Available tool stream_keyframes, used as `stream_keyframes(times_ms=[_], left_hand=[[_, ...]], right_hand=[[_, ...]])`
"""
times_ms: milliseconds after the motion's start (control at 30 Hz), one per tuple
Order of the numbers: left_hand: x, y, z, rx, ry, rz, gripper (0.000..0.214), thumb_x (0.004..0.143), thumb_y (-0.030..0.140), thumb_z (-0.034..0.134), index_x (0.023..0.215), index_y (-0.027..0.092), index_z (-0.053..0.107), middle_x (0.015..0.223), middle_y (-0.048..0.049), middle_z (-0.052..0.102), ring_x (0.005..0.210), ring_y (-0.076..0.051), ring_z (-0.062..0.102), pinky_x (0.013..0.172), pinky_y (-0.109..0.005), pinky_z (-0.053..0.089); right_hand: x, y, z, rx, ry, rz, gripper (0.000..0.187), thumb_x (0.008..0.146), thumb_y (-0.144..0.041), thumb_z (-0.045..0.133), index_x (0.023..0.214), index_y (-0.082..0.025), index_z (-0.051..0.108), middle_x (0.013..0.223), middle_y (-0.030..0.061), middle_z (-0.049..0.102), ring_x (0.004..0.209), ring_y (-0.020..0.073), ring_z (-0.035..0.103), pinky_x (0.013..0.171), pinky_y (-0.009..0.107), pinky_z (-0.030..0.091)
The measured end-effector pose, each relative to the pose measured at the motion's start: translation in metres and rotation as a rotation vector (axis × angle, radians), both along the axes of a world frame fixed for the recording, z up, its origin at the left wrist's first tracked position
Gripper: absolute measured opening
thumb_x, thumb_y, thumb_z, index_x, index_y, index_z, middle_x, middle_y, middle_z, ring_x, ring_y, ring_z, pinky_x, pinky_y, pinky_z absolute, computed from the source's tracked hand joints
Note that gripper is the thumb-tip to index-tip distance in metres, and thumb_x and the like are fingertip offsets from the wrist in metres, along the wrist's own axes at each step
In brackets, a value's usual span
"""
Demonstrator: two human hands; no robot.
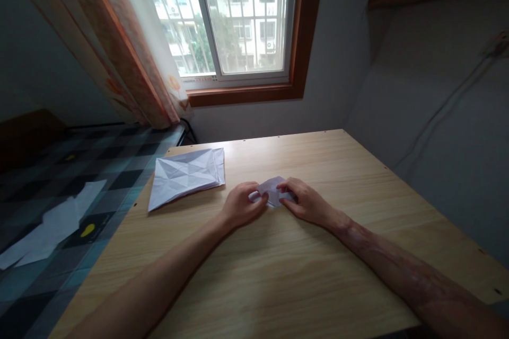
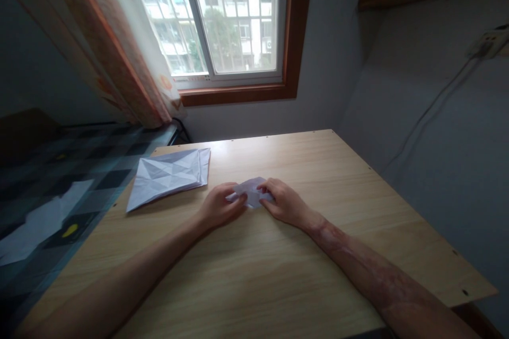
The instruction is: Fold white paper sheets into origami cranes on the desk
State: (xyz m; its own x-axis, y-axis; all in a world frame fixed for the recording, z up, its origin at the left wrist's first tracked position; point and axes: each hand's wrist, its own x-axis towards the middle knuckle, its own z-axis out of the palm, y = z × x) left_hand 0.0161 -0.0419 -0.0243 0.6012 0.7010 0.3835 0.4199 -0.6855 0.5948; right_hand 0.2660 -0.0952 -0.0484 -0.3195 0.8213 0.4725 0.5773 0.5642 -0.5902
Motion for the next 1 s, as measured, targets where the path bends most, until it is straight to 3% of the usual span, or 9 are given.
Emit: stream_keyframes(times_ms=[100,233,333,433,533,633,833,1000], left_hand=[[0.0,0.001,0.001,-0.003,-0.016,-0.02,0.026,0.092,0.021,0.062,0.065,0.019,0.06,0.069,-0.0009,0.063,0.066,-0.014,0.056,0.064,-0.026,0.041],[-0.003,0.004,-0.003,-0.05,-0.065,0.011,0.018,0.092,0.024,0.062,0.075,0.018,0.065,0.075,-0.0024,0.068,0.071,-0.016,0.06,0.067,-0.027,0.044],[-0.005,0.008,-0.008,-0.08,-0.104,0.023,0.014,0.094,0.025,0.061,0.087,0.017,0.07,0.088,-0.0045,0.074,0.081,-0.019,0.065,0.074,-0.029,0.048],[-0.005,0.01,-0.008,-0.075,-0.076,-0.033,0.016,0.096,0.024,0.058,0.084,0.018,0.066,0.085,-0.004,0.07,0.079,-0.018,0.063,0.074,-0.03,0.048],[-0.004,0.009,-0.006,-0.042,-0.04,-0.159,0.018,0.099,0.023,0.055,0.085,0.019,0.066,0.085,-0.0049,0.07,0.083,-0.02,0.064,0.082,-0.032,0.051],[-0.003,0.008,-0.005,-0.04,-0.029,-0.234,0.019,0.103,0.025,0.054,0.097,0.02,0.071,0.097,-0.008,0.074,0.094,-0.022,0.068,0.092,-0.035,0.053],[-0.003,0.009,-0.008,-0.128,-0.024,-0.09,0.02,0.109,0.033,0.052,0.105,0.019,0.065,0.1,-0.0067,0.074,0.09,-0.022,0.068,0.084,-0.033,0.052],[-0.003,0.009,-0.007,-0.159,-0.02,-0.104,0.021,0.11,0.038,0.053,0.111,0.019,0.062,0.105,-0.0077,0.074,0.094,-0.023,0.068,0.086,-0.034,0.052]], right_hand=[[-0.001,-0.004,0.004,0.032,-0.071,-0.034,0.015,0.093,-0.018,0.073,0.107,-0.024,0.071,0.105,0.0074,0.071,0.097,0.0259,0.067,0.085,0.038,0.055],[0.0,-0.009,0.007,0.01,-0.036,0.015,0.016,0.098,-0.021,0.07,0.113,-0.026,0.071,0.104,0.0057,0.073,0.085,0.0213,0.067,0.077,0.034,0.054],[0.001,-0.01,0.007,0.055,0.093,0.056,0.017,0.102,-0.023,0.066,0.118,-0.026,0.07,0.104,0.0058,0.072,0.082,0.0205,0.067,0.077,0.035,0.054],[0.002,-0.006,0.007,0.105,0.274,-0.015,0.015,0.107,-0.028,0.06,0.116,-0.024,0.071,0.106,0.0076,0.072,0.094,0.0232,0.068,0.087,0.038,0.055],[0.005,0.0,0.003,-0.021,0.418,-0.072,0.021,0.111,-0.033,0.054,0.116,-0.024,0.073,0.112,0.0071,0.074,0.102,0.0239,0.069,0.094,0.039,0.054],[0.007,0.004,-0.002,-0.188,0.467,-0.018,0.026,0.111,-0.034,0.053,0.109,-0.023,0.077,0.109,0.0056,0.078,0.102,0.0235,0.071,0.094,0.038,0.055],[0.003,0.005,-0.005,-0.285,0.456,0.073,0.019,0.102,-0.038,0.07,0.109,-0.022,0.079,0.11,0.0072,0.077,0.1,0.0231,0.071,0.089,0.035,0.059],[0.002,0.0,0.004,-0.299,0.348,0.119,0.024,0.103,-0.039,0.072,0.12,-0.022,0.076,0.112,0.0078,0.077,0.102,0.0227,0.07,0.092,0.036,0.058]])
